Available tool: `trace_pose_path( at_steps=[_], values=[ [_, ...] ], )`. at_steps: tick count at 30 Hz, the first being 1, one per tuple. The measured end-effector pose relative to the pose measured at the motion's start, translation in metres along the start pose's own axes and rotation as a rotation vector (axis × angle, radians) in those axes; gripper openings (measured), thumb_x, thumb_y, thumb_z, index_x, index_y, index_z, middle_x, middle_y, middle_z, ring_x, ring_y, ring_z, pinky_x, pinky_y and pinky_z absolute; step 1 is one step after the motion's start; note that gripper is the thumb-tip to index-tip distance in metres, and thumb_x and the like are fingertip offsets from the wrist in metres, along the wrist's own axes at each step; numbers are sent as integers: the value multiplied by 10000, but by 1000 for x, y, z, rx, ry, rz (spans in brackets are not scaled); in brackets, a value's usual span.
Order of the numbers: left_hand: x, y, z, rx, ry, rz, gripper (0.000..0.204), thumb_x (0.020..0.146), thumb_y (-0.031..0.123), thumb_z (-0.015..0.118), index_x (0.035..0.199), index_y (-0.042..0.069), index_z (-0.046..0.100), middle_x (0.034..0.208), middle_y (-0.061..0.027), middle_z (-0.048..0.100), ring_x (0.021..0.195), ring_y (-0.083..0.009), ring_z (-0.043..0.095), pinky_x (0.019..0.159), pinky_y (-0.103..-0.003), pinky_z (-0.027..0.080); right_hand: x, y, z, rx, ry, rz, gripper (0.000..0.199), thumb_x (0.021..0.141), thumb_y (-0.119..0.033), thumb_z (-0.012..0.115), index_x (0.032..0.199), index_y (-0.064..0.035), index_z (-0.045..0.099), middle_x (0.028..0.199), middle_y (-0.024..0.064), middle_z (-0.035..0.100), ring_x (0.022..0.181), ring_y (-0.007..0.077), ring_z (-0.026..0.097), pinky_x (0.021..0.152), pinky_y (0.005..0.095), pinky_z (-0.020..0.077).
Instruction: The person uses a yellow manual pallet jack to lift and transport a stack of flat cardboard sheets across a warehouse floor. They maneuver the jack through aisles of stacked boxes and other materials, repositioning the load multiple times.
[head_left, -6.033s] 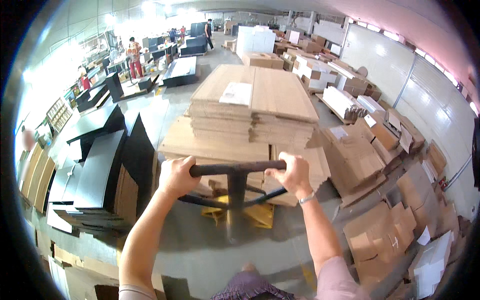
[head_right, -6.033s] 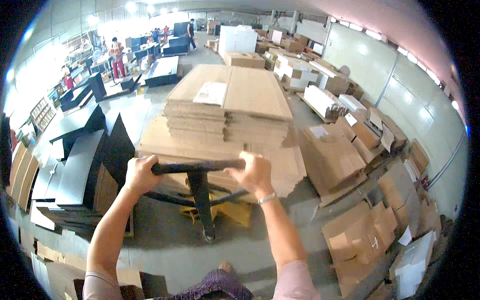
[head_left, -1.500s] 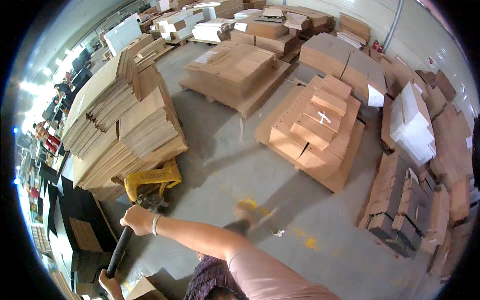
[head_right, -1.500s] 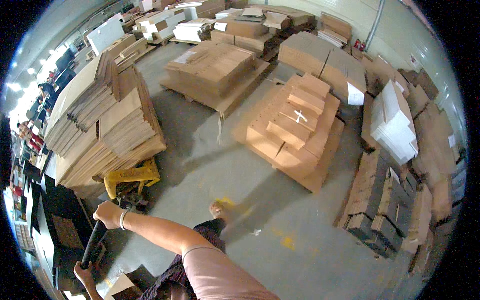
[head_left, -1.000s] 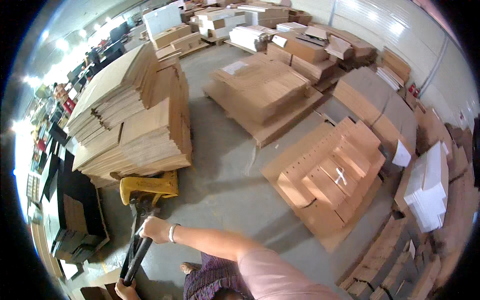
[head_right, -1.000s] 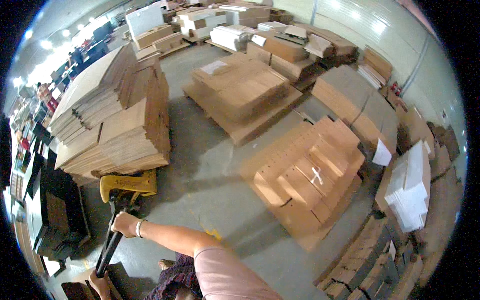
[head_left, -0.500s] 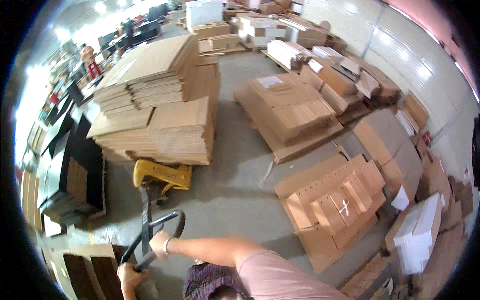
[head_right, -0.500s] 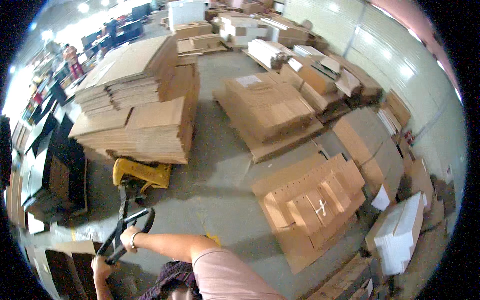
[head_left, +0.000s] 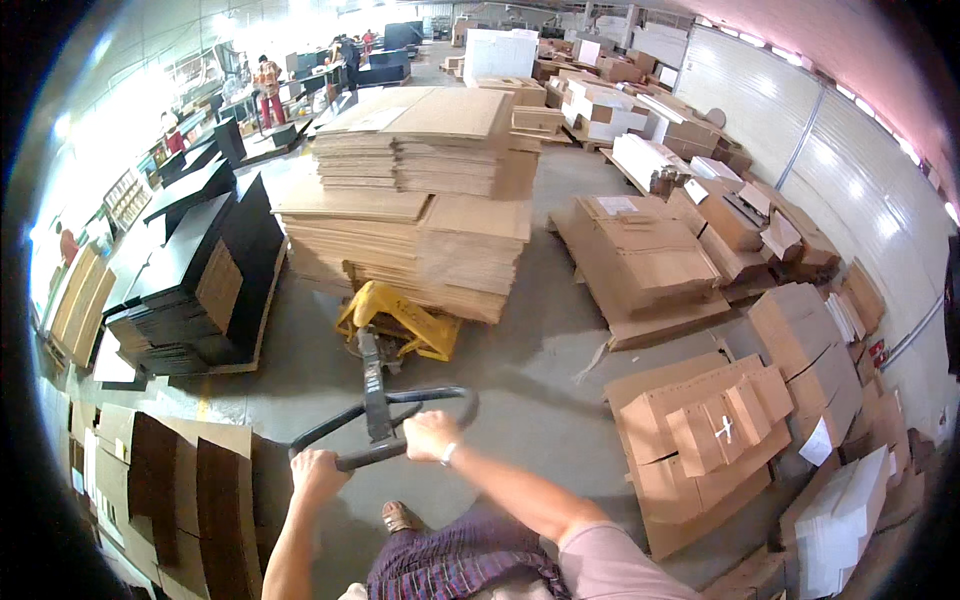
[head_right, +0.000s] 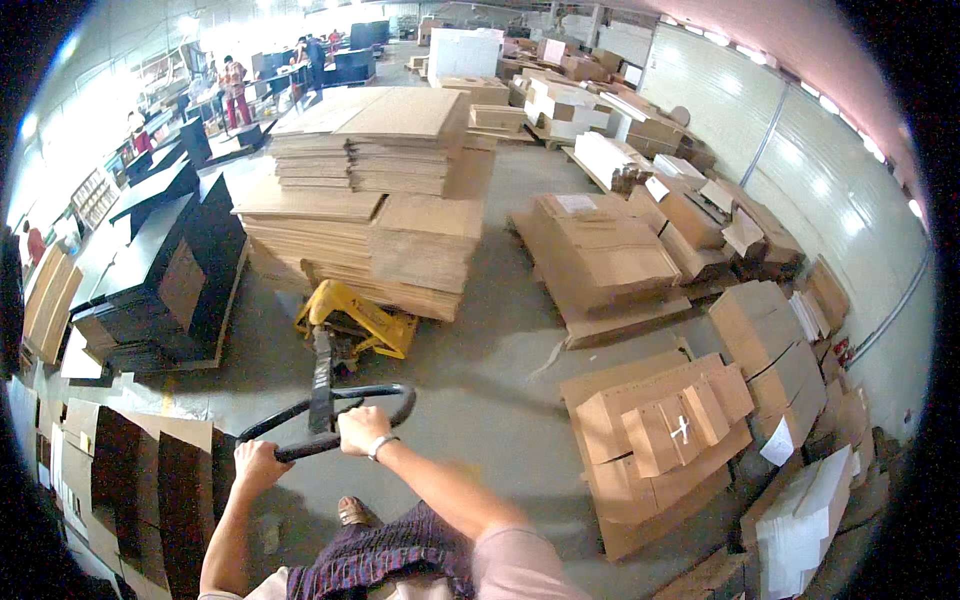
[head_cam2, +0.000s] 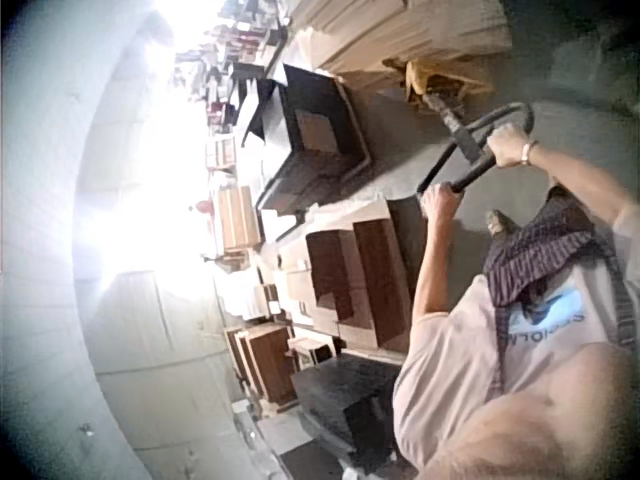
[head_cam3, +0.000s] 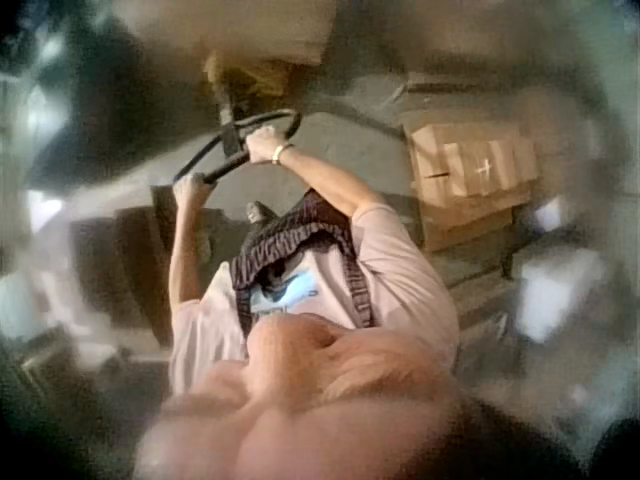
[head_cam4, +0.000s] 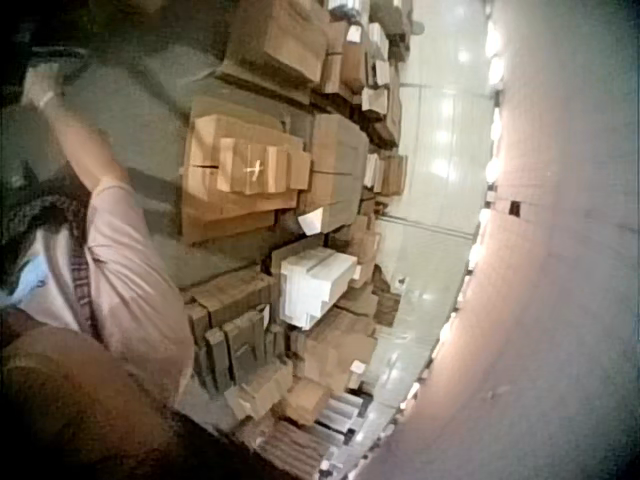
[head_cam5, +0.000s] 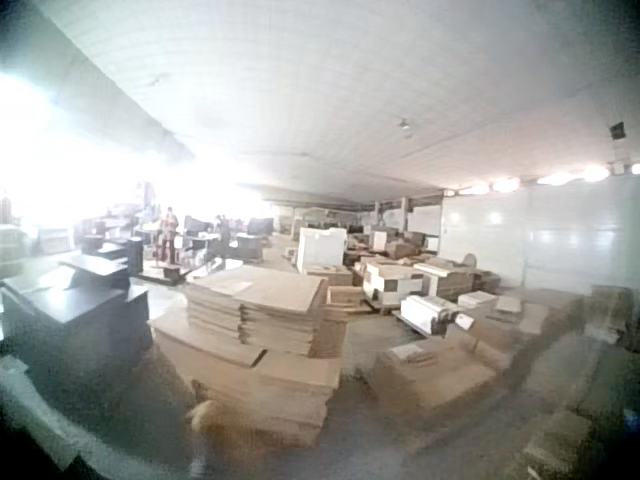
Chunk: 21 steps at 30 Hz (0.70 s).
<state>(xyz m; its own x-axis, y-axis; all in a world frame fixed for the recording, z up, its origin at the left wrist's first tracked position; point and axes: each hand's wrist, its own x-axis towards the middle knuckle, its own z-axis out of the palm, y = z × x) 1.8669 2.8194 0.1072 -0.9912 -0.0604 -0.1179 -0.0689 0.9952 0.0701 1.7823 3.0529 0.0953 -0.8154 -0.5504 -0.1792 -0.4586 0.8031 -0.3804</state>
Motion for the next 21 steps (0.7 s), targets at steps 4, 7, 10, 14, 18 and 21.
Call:
trace_pose_path(
  at_steps=[4,7,10,14,18,21],
  values=[
    [6,-67,-15,64,-158,103,370,726,477,710,816,120,755,784,-131,698,817,-314,677,739,-432,511,10,-64,4,-16,-66,99,243,697,-164,576,823,-13,719,866,222,695,855,352,695,770,419,548],
    [14,-94,-12,62,-260,197,381,742,498,676,815,132,754,788,-125,704,816,-320,685,740,-427,523,18,-83,0,-47,-129,136,240,690,-179,587,822,-31,722,853,219,693,855,365,689,771,439,543],
    [26,-93,-41,-31,-421,330,455,779,505,628,805,65,741,823,-167,707,836,-334,693,748,-426,534,25,-81,-3,-53,-147,164,221,668,-222,623,779,-56,719,822,215,688,827,394,675,763,474,528],
    [52,-108,-58,-115,-453,417,474,769,514,650,775,47,729,825,-185,702,852,-344,687,759,-432,536,44,-85,-24,-66,-217,218,275,599,-175,593,832,-136,735,826,191,692,847,381,666,764,485,512],
    [102,-134,-79,-174,-212,533,476,776,523,636,736,55,711,713,-151,683,729,-338,685,680,-423,547,98,-88,-76,-164,-267,203,242,683,-321,690,857,-161,740,818,143,698,833,349,670,746,457,517],
    [144,-140,-131,-213,-287,563,361,765,396,641,705,44,699,702,-175,674,721,-345,685,680,-435,545,138,-83,-114,-190,-282,196,300,692,-395,722,832,-130,718,782,145,685,814,348,663,727,457,508]
  ],
)
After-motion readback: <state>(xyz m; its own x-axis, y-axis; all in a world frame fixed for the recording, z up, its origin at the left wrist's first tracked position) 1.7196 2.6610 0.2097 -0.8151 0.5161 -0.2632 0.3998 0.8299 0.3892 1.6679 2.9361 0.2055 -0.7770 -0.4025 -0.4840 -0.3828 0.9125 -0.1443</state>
